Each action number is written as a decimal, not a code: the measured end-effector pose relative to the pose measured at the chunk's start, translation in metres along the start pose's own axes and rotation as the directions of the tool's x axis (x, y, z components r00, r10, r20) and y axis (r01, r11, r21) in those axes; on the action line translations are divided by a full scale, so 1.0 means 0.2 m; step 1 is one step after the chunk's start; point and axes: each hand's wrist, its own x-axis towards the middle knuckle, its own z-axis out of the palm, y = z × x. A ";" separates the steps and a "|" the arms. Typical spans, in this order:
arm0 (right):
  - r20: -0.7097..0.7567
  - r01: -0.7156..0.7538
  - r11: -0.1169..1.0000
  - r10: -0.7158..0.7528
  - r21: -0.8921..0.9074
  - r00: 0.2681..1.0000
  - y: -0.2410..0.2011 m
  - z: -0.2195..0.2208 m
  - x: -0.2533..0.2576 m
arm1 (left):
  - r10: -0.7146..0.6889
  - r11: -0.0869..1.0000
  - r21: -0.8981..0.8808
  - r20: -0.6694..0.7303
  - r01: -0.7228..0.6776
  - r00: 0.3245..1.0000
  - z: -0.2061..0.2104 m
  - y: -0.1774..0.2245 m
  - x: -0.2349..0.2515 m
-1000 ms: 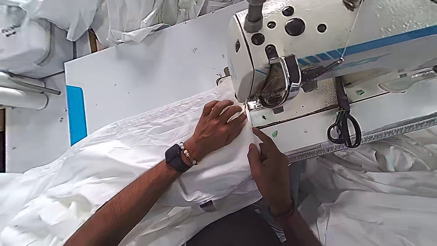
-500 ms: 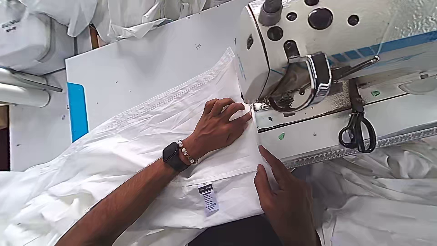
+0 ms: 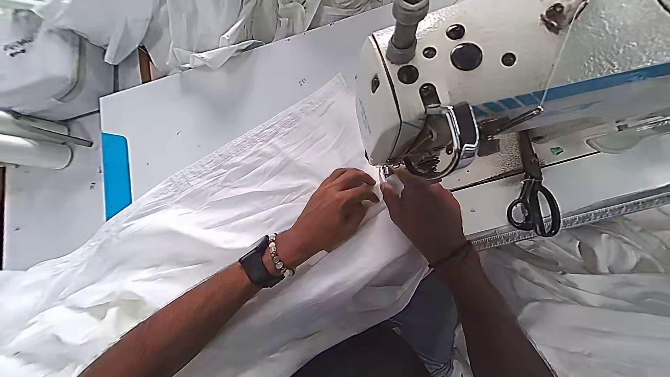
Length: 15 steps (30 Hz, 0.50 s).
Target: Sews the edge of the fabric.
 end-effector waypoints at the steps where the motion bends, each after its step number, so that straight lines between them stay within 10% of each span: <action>1: -0.063 0.002 1.000 -0.003 -0.013 0.998 0.02 0.02 -0.02 | -0.039 0.999 -0.027 0.016 0.039 0.999 0.00 0.00 -0.02; 9: 0.063 0.242 0.901 -0.282 0.359 0.957 0.31 -0.03 -0.65 | 0.053 0.960 0.279 -0.040 -0.039 0.998 0.17 0.05 -0.12; 15: 0.605 0.465 0.877 -0.437 0.122 0.665 0.09 0.20 -0.77 | 0.133 0.960 0.260 -0.081 -0.108 0.988 0.16 0.05 -0.14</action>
